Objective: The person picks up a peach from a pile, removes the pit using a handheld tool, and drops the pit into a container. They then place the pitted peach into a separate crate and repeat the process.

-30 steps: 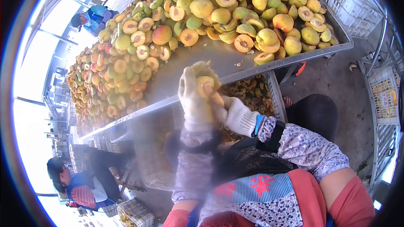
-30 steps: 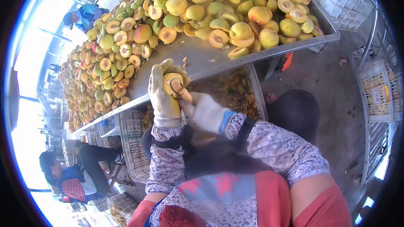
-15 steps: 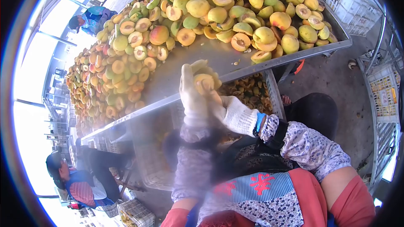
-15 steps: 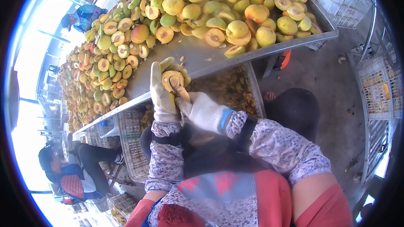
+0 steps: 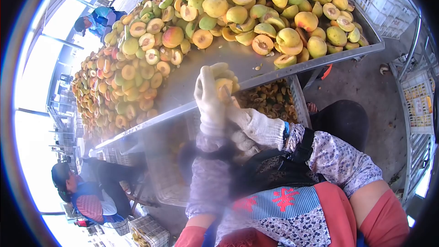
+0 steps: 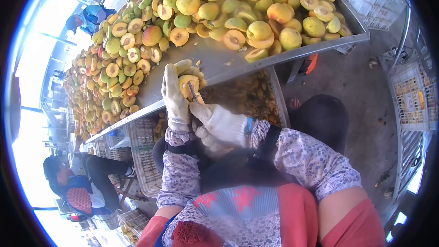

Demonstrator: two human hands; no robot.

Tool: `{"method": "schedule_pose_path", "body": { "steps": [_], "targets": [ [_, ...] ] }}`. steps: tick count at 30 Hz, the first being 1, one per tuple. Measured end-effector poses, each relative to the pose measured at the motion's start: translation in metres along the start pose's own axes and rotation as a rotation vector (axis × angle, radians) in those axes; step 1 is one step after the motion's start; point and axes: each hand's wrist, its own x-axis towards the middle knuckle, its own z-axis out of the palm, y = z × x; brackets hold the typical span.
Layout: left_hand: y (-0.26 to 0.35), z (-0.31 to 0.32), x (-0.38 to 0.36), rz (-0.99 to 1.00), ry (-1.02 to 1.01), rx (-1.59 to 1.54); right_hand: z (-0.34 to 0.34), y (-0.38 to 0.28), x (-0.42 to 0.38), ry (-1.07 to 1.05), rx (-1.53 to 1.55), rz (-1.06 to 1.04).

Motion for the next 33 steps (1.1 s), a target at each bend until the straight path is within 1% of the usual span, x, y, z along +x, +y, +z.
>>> {"method": "schedule_pose_path", "body": {
  "steps": [1,2,4,5,7,8,10,11,13,14,15,17,18,19,20,21,22,23,24,25,26,27,28,29,31,32,33],
  "targets": [
    [-0.001,0.000,0.001,-0.050,0.001,-0.055,0.002,-0.002,-0.002,0.018,0.034,0.023],
    [0.000,-0.002,0.003,-0.050,0.001,-0.054,0.001,-0.001,0.001,0.018,0.035,0.023],
    [0.003,-0.005,0.008,-0.144,-0.043,-0.106,-0.004,0.004,0.009,0.197,-0.341,-0.205],
    [0.002,-0.003,0.007,-0.142,-0.043,-0.107,-0.004,0.004,0.011,0.197,-0.343,-0.206],
    [-0.001,0.002,0.002,-0.265,0.109,-0.351,-0.005,0.005,0.013,0.473,-0.737,-0.417],
    [0.000,0.003,-0.001,-0.265,0.106,-0.349,-0.006,0.005,0.012,0.474,-0.734,-0.419],
    [0.005,0.006,-0.005,-0.299,0.151,-0.407,-0.009,0.001,0.009,0.587,-1.073,-0.412],
    [0.003,0.000,-0.005,-0.299,0.153,-0.409,-0.010,0.001,0.009,0.583,-1.089,-0.411],
    [0.000,-0.015,-0.002,-0.341,-0.078,-0.328,-0.014,0.007,0.010,0.555,-1.047,-0.450],
    [-0.002,-0.016,-0.003,-0.341,-0.076,-0.330,-0.015,0.009,0.011,0.528,-1.002,-0.489],
    [-0.002,-0.015,-0.004,-0.330,-0.057,-0.319,-0.013,0.012,0.011,0.526,-1.004,-0.484],
    [-0.002,-0.012,-0.007,-0.318,-0.037,-0.305,-0.007,0.016,0.014,0.386,-0.671,-0.477],
    [-0.002,-0.010,-0.011,-0.140,-0.062,-0.158,-0.007,0.020,0.019,0.386,-0.669,-0.476],
    [-0.001,-0.009,-0.013,0.037,-0.085,-0.010,-0.010,0.027,0.026,0.335,-0.629,-0.440],
    [0.000,-0.007,-0.012,0.035,-0.084,-0.011,-0.012,0.031,0.030,0.284,-0.590,-0.403],
    [0.002,-0.005,-0.009,-0.057,-0.010,-0.160,-0.004,0.022,0.019,0.278,-0.683,-0.447],
    [0.002,-0.004,-0.007,-0.149,0.062,-0.308,0.000,0.016,0.013,0.277,-0.682,-0.446],
    [0.000,-0.006,-0.005,-0.151,0.064,-0.305,0.002,0.011,0.010,0.181,-0.429,-0.270],
    [-0.002,-0.009,-0.003,-0.076,0.002,-0.204,0.005,0.006,0.006,0.084,-0.177,-0.095],
    [-0.003,-0.010,0.000,0.002,-0.062,-0.106,0.008,0.001,0.002,0.084,-0.180,-0.097],
    [-0.003,-0.009,0.001,0.003,-0.063,-0.108,0.010,-0.003,-0.002,0.036,-0.033,-0.019],
    [-0.002,-0.006,0.002,0.061,-0.073,-0.032,0.011,-0.004,-0.005,-0.011,0.114,0.060],
    [-0.001,-0.005,0.001,0.119,-0.083,0.045,0.010,-0.004,-0.005,-0.009,0.115,0.062],
    [-0.003,-0.007,0.002,0.117,-0.083,0.045,0.008,-0.004,-0.006,0.000,0.081,0.058],
    [-0.003,-0.009,0.004,0.152,-0.172,0.121,0.004,-0.001,-0.004,0.011,0.050,0.046],
    [-0.002,-0.007,0.002,0.152,-0.176,0.121,0.000,0.004,0.002,0.125,-0.234,-0.081],
    [0.008,-0.001,0.000,-0.085,-0.119,0.030,-0.003,0.009,0.007,0.238,-0.519,-0.208]
  ]
}}
